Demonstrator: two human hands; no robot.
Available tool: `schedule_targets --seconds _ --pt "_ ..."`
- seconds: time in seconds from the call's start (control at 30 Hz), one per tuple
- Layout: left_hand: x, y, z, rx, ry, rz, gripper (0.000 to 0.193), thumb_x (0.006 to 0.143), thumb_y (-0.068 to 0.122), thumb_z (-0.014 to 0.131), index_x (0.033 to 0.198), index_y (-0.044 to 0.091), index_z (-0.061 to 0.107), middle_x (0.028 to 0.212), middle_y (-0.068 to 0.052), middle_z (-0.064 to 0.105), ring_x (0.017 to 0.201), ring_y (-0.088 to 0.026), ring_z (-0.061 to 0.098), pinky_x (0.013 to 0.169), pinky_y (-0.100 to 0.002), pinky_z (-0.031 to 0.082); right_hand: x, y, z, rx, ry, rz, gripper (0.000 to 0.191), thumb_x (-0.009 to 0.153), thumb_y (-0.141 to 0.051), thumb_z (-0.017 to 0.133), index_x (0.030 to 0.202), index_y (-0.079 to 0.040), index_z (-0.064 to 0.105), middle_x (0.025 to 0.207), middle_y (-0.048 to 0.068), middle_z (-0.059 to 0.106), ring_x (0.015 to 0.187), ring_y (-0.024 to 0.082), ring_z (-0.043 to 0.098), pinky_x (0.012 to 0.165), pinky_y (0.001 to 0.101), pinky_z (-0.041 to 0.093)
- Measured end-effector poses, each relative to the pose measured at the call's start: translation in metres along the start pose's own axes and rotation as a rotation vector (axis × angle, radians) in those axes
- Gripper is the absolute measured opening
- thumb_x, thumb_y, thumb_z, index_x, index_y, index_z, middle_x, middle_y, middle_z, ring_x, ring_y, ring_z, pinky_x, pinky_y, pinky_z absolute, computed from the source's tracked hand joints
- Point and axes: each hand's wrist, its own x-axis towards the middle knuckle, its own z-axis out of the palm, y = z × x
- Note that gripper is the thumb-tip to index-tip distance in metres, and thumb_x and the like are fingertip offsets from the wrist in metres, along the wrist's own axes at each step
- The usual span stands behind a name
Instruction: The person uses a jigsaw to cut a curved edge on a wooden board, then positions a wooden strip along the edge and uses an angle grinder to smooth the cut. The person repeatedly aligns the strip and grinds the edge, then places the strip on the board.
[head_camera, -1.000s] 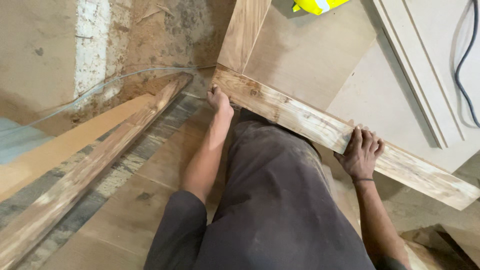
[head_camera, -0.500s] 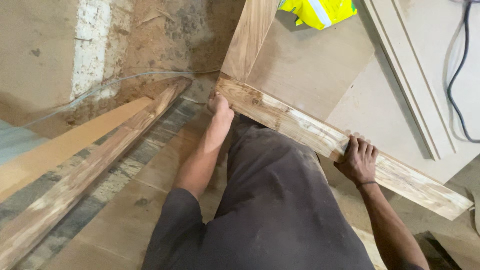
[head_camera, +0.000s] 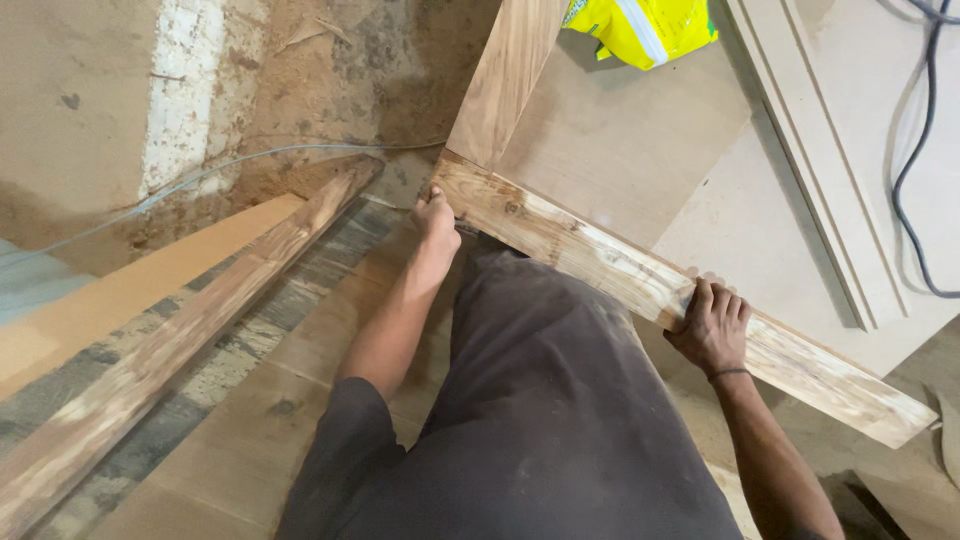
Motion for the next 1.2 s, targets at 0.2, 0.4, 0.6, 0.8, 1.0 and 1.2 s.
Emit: schedule_targets --seconds 0.2,0.4,0.6,0.8,1.0,1.2 --pt "-0.007 -0.004 0.004 0.030 0.059 -0.026 0.028 0.101 0.019 0.064 0.114 -0.006 0.067 0.109 -0.011 0.071 0.095 -0.019 0.064 0.084 -0.036 0.055 -0.003 0.004 -0.004 -0.013 -0.041 0.021 0.106 0.062 -0.033 0.087 0.149 -0.003 0.035 0.134 0.021 0.051 0.127 0.039 0.049 0.113 0.0530 0.033" --pt "-0.047 -0.005 0.013 -0.260 0.064 -0.003 0.042 0.101 0.026 0.059 0.133 0.000 0.060 0.126 -0.011 0.064 0.109 -0.023 0.062 0.093 -0.038 0.053 -0.008 0.005 -0.007 0.006 -0.103 0.072 0.113 0.058 -0.036 0.090 0.150 -0.004 0.032 0.137 0.021 0.048 0.131 0.037 0.044 0.117 0.0512 0.028" --pt "-0.056 -0.028 0.020 -0.412 -0.019 0.071 0.063 0.105 0.037 0.048 0.156 0.002 0.032 0.160 -0.014 0.039 0.143 -0.027 0.044 0.118 -0.040 0.035 -0.022 0.007 -0.003 0.060 0.010 0.042 0.110 0.061 -0.036 0.088 0.152 -0.007 0.034 0.143 0.020 0.047 0.134 0.037 0.042 0.119 0.0521 0.026" --pt "-0.045 -0.028 0.019 -0.372 -0.021 0.066 0.069 0.105 0.041 0.046 0.160 0.003 0.028 0.168 -0.008 0.027 0.153 -0.023 0.030 0.124 -0.038 0.025 -0.026 0.008 0.004 0.077 0.020 0.047 0.111 0.060 -0.037 0.088 0.152 -0.006 0.034 0.145 0.021 0.046 0.136 0.039 0.041 0.119 0.0536 0.026" --pt "-0.055 -0.008 0.030 -0.195 0.240 0.123 0.065 0.103 0.047 0.050 0.148 0.000 0.049 0.159 -0.014 0.044 0.143 -0.027 0.046 0.118 -0.038 0.035 -0.026 0.006 0.007 0.060 0.003 0.047 0.108 0.063 -0.035 0.086 0.153 -0.005 0.034 0.142 0.022 0.046 0.133 0.042 0.042 0.118 0.0543 0.027" --pt "-0.060 0.000 0.033 -0.096 0.291 0.171 0.068 0.103 0.052 0.048 0.138 -0.005 0.060 0.147 -0.021 0.060 0.130 -0.033 0.060 0.110 -0.041 0.046 -0.021 0.005 0.013 0.052 -0.015 0.060 0.105 0.065 -0.032 0.084 0.152 -0.005 0.033 0.140 0.021 0.047 0.130 0.041 0.043 0.117 0.0539 0.027"
